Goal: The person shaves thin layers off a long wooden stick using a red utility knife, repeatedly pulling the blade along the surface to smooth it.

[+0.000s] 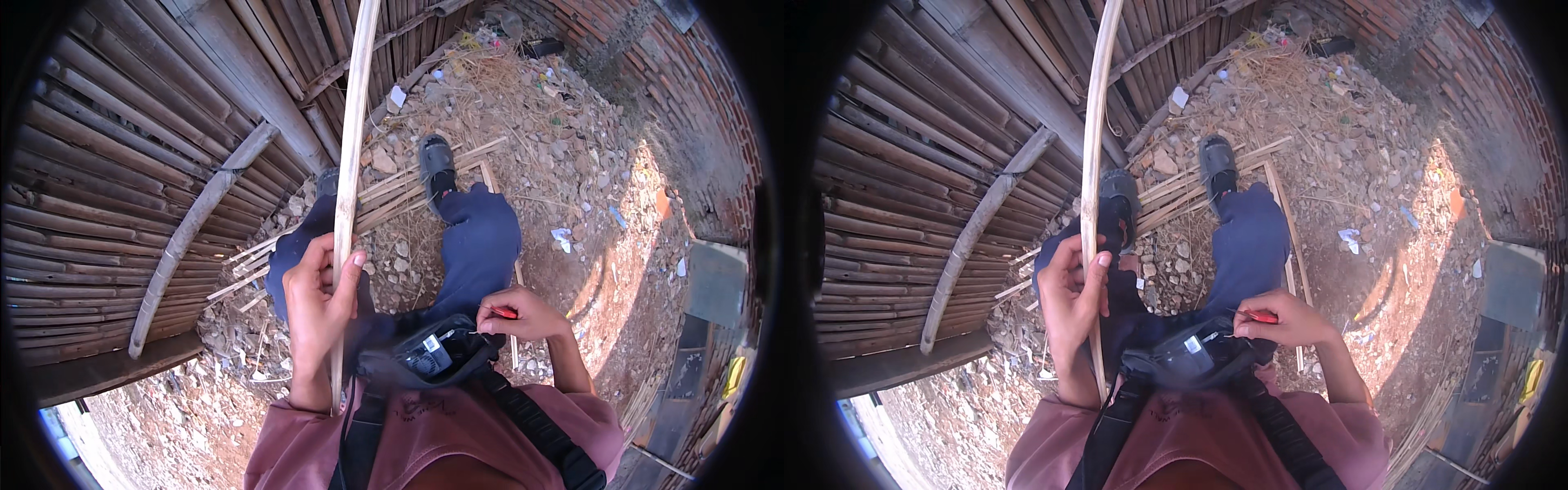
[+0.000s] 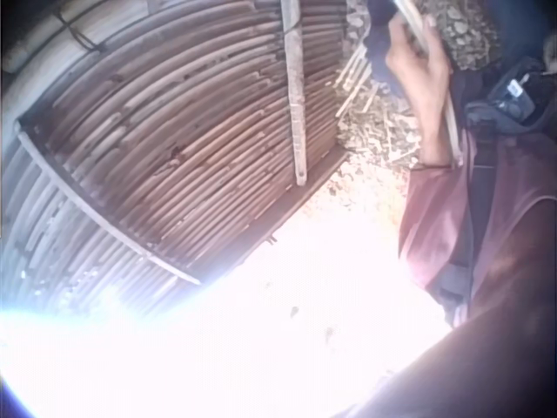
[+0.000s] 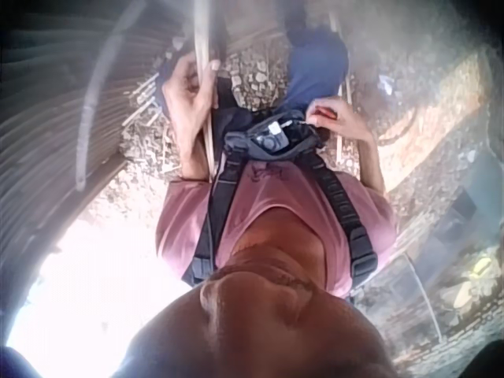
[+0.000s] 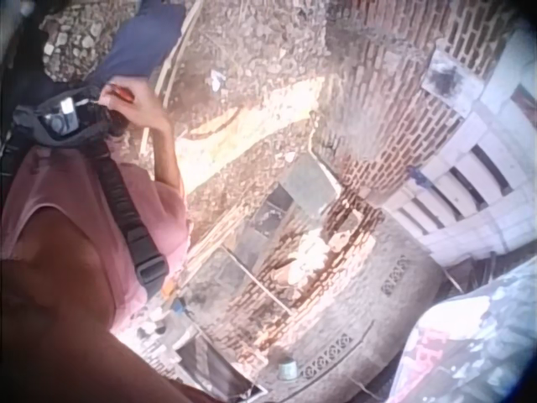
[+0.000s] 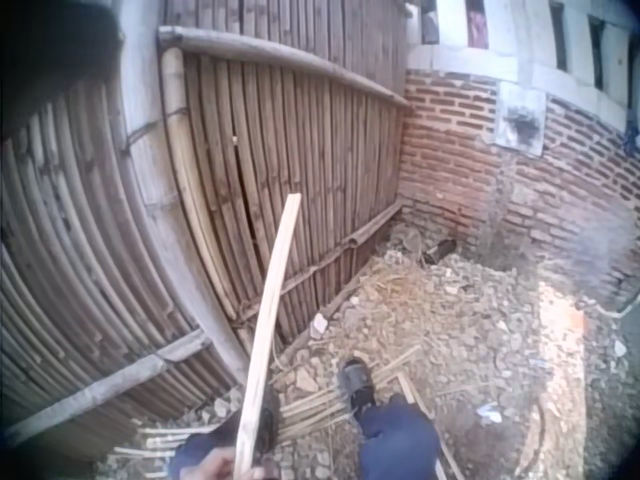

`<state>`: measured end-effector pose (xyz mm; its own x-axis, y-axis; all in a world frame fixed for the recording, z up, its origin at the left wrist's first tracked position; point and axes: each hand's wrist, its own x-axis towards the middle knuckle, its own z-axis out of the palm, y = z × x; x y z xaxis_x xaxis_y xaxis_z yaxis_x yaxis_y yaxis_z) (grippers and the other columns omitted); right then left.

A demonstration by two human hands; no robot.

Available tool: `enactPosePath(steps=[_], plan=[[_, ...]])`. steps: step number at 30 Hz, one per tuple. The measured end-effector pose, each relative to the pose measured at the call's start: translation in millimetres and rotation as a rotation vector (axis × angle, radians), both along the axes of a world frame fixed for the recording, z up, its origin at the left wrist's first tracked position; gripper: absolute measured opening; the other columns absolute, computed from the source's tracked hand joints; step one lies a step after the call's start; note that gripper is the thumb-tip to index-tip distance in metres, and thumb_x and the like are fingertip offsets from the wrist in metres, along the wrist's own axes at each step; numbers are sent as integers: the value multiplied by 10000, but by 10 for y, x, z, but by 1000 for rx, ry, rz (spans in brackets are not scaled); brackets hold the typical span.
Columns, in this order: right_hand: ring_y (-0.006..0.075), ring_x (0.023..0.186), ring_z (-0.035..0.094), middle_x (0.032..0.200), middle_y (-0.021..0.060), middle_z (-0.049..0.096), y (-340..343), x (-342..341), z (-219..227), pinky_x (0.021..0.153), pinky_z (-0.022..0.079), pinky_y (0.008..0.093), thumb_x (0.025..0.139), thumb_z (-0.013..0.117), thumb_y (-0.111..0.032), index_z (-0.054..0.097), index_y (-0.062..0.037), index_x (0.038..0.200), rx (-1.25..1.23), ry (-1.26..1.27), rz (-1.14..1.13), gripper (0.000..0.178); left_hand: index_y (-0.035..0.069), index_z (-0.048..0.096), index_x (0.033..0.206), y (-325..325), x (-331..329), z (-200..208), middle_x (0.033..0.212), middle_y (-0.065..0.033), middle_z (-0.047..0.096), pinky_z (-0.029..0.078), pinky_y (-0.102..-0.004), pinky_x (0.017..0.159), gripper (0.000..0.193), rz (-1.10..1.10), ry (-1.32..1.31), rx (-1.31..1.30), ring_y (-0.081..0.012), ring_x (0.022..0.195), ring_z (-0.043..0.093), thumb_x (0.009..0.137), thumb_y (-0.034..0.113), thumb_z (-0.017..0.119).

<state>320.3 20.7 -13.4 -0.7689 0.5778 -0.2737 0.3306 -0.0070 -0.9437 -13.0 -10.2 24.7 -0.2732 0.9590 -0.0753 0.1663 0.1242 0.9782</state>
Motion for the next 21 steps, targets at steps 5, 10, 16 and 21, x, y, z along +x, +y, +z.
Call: enactPosePath(steps=[5,10,16,21], plan=[[90,801,655,932,41,739,246,-93,30,752,526,264,991,720,-61,712,17,1088,20,184,-496,125,-44,661,1183,53,22,3,723,-15,668,387,-223,419,200,-6,-12,8,-32,492,548,1024,66,710],[68,804,658,1111,92,783,585,-543,263,730,510,223,965,721,-13,701,14,1201,321,105,-627,239,-43,665,1206,54,28,-28,681,2,623,372,-222,419,189,-15,-16,3,-28,481,519,1051,67,666],[48,896,672,1172,104,784,746,-670,183,707,486,195,973,704,-15,687,-2,1282,365,107,-535,310,-39,665,1246,33,-56,-18,650,3,569,398,-233,454,263,-124,-139,18,-52,486,510,1124,108,485],[46,879,659,1112,113,775,851,-986,249,687,487,194,985,719,-79,637,-11,1383,349,415,-528,412,-40,655,1266,10,-109,-9,705,-26,595,431,-242,480,338,-239,-313,-40,-78,507,543,1141,157,410]])
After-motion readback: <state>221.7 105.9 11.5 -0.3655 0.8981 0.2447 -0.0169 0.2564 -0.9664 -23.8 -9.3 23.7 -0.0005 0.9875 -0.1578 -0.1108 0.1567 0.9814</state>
